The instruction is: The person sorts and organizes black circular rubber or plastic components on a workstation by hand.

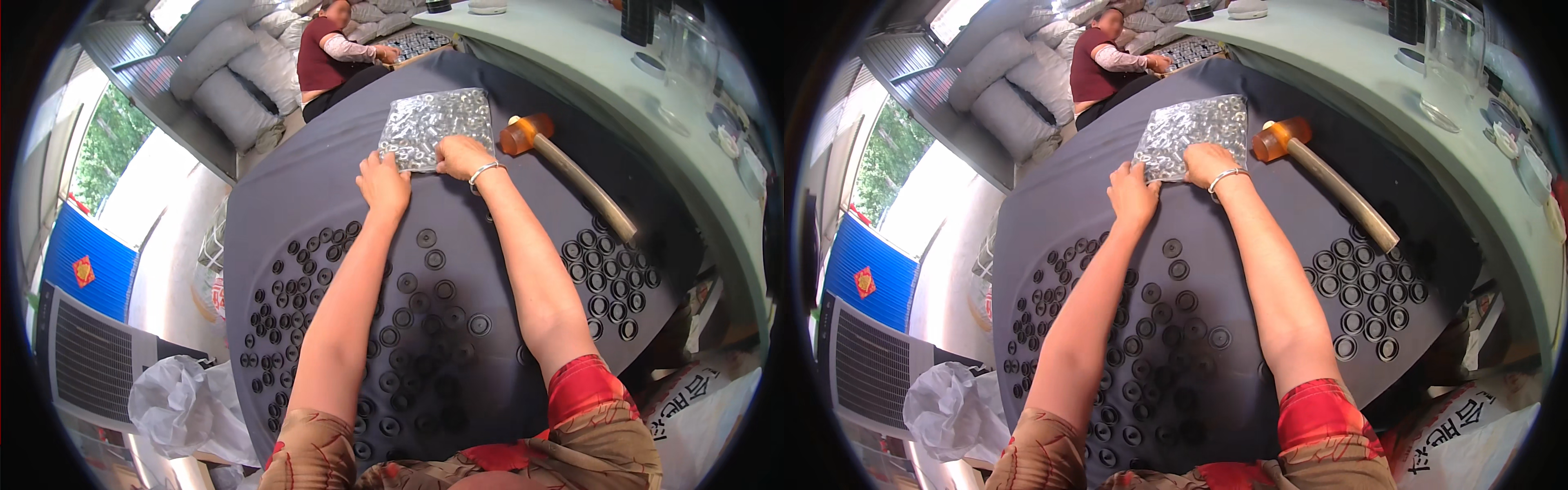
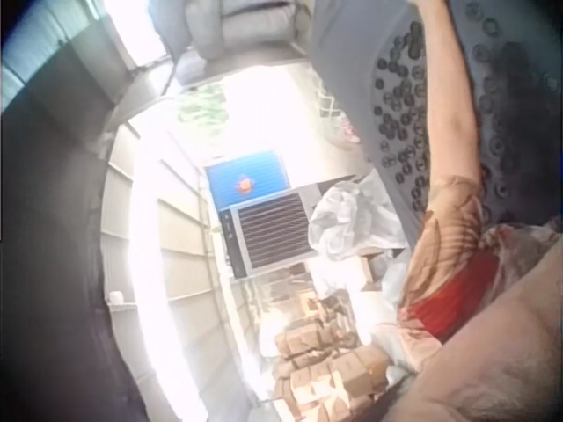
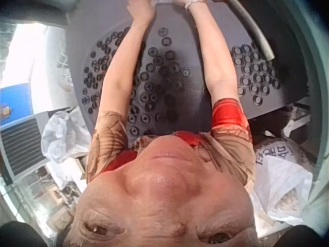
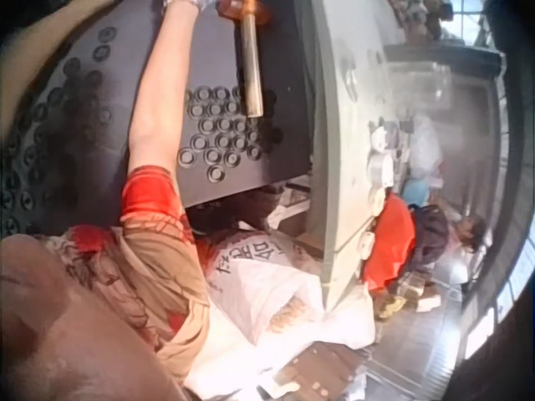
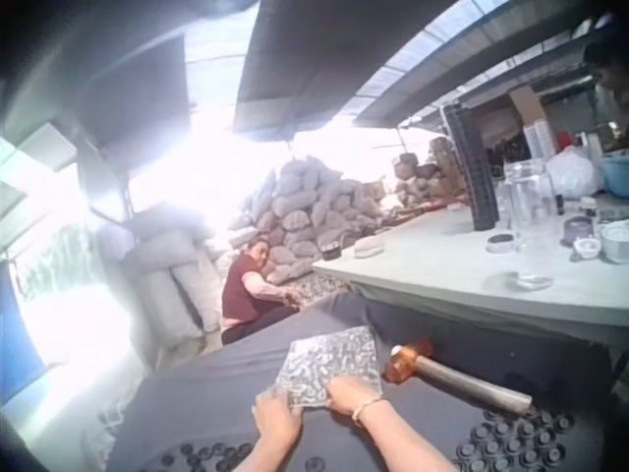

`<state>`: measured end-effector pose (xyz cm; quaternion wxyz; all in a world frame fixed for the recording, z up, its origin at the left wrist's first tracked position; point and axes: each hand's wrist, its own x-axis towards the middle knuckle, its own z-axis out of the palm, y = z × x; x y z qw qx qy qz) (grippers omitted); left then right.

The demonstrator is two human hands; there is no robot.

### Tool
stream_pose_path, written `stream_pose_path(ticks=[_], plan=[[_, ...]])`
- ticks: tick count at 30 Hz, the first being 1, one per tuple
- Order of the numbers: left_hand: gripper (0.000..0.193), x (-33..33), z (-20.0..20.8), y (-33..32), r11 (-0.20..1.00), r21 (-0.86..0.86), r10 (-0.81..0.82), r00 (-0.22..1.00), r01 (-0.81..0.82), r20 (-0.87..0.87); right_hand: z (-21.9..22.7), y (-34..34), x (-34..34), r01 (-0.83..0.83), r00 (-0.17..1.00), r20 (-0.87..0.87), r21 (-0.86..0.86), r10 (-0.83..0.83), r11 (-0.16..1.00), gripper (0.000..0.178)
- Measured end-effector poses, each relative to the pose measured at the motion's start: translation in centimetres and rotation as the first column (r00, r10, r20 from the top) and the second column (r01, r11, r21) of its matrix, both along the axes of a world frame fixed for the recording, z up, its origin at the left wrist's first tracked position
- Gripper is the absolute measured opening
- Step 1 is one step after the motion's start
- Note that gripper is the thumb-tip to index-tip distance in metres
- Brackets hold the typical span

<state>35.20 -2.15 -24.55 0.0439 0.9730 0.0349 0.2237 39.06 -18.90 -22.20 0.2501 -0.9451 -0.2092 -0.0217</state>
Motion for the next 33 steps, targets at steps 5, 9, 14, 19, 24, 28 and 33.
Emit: stream_pose_path(ticks=[5,9,14,19,24,28,33], plan=[[0.024,-0.6,0.4,-2.1,0.820,-0.570,-0.013,0.992,-0.061,-0.125,-0.5,-0.2,0.5,-0.011,0.999,0.041,0.009,0.011,1.000,0.018],[0.025,1.5,-0.3,-1.8,0.019,-0.932,-0.360,0.867,-0.361,-0.344,-0.2,-0.1,0.6,-0.006,0.998,0.059,0.097,0.000,0.995,0.016],[0.027,3.1,-1.3,-1.4,-0.209,-0.920,-0.341,0.906,-0.332,-0.250,-0.7,-0.5,2.0,-0.050,0.997,-0.039,0.210,0.060,0.976,0.016],[0.033,3.2,-1.1,-1.2,-0.281,-0.879,-0.366,0.890,-0.385,-0.273,-1.3,-0.1,1.4,-0.015,1.000,0.014,0.187,0.012,0.982,0.017],[0.033,3.4,-1.5,-1.0,-0.258,-0.893,-0.363,0.894,-0.368,-0.263,-1.1,0.2,1.1,-0.041,0.999,0.039,0.147,0.035,0.988,0.016],[0.028,3.4,-1.6,-0.8,-0.251,-0.894,-0.379,0.887,-0.372,-0.264,-0.1,0.7,0.5,0.010,1.000,-0.021,0.058,-0.009,0.998,0.018],[0.024,3.4,-1.4,-1.4,-0.253,-0.895,-0.365,0.893,-0.366,-0.262,-0.3,0.5,1.1,-0.059,0.998,-0.031,0.096,0.063,0.994,0.016]])
